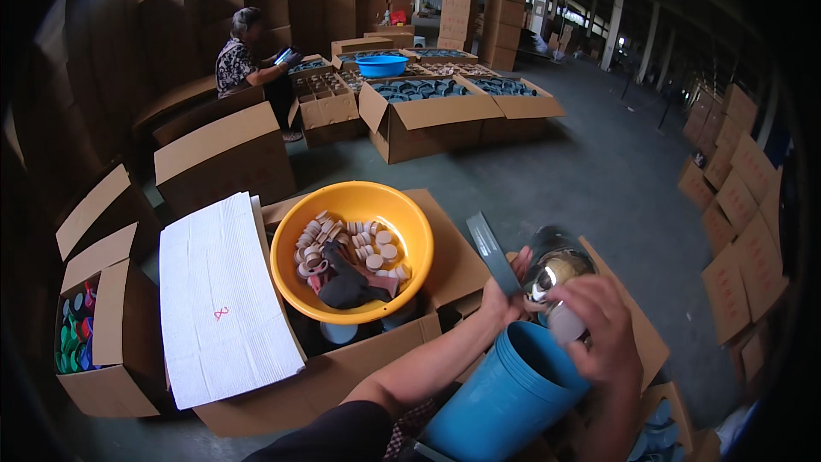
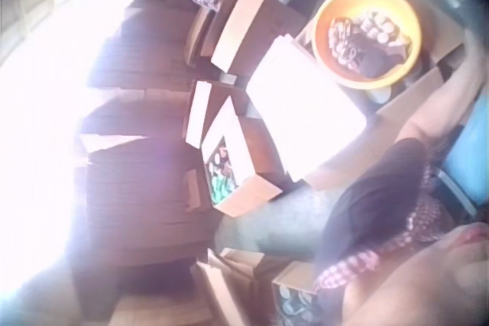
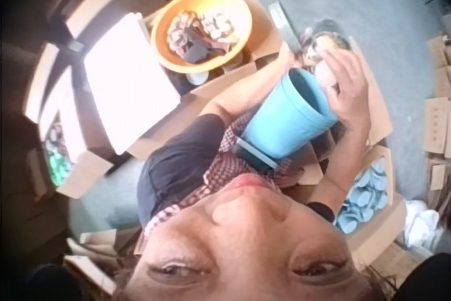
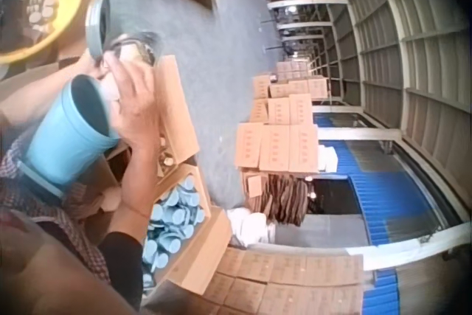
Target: The person assembles a vacuum flask by placing a glass liner into a plastic body, adding a gasket, and screwing on a base before placing the assembled flask into a box.
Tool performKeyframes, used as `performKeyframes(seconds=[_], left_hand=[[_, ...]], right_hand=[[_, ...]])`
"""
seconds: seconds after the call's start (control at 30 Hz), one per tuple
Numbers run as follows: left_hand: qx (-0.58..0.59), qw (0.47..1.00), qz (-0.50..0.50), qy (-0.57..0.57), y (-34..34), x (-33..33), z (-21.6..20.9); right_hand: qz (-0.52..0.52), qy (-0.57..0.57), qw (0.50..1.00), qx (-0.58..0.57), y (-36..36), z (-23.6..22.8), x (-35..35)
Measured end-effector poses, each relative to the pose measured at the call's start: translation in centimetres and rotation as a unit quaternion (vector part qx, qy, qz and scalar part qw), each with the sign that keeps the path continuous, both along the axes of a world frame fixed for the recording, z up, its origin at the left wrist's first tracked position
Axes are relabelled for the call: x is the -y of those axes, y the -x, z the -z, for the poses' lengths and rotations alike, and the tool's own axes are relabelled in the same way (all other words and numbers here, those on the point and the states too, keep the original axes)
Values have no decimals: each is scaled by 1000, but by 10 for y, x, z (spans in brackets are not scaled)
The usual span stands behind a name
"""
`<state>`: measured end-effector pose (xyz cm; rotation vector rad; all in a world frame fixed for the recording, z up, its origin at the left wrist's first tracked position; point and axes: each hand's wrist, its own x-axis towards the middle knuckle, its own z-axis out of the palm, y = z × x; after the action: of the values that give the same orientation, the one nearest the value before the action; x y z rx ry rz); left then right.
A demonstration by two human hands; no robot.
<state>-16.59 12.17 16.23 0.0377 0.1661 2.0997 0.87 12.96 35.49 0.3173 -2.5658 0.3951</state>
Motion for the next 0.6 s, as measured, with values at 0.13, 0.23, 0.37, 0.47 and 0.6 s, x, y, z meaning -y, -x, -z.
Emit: performKeyframes(seconds=[0.13,0.23,0.37,0.47,0.6], left_hand=[[-56,956,208,-199,-28,4,-107],[-129,943,208,-225,-47,15,-120],[-271,924,161,-216,-76,19,-96],[-336,855,99,-383,-88,38,-92],[-373,865,36,-333,-80,39,-72]], right_hand=[[-32,331,940,-76,-49,6,-31],[154,429,852,-258,-60,5,-82],[57,571,761,-303,-64,30,-96],[-66,562,800,-199,-76,32,-64],[-79,588,805,-18,-87,52,-40]])
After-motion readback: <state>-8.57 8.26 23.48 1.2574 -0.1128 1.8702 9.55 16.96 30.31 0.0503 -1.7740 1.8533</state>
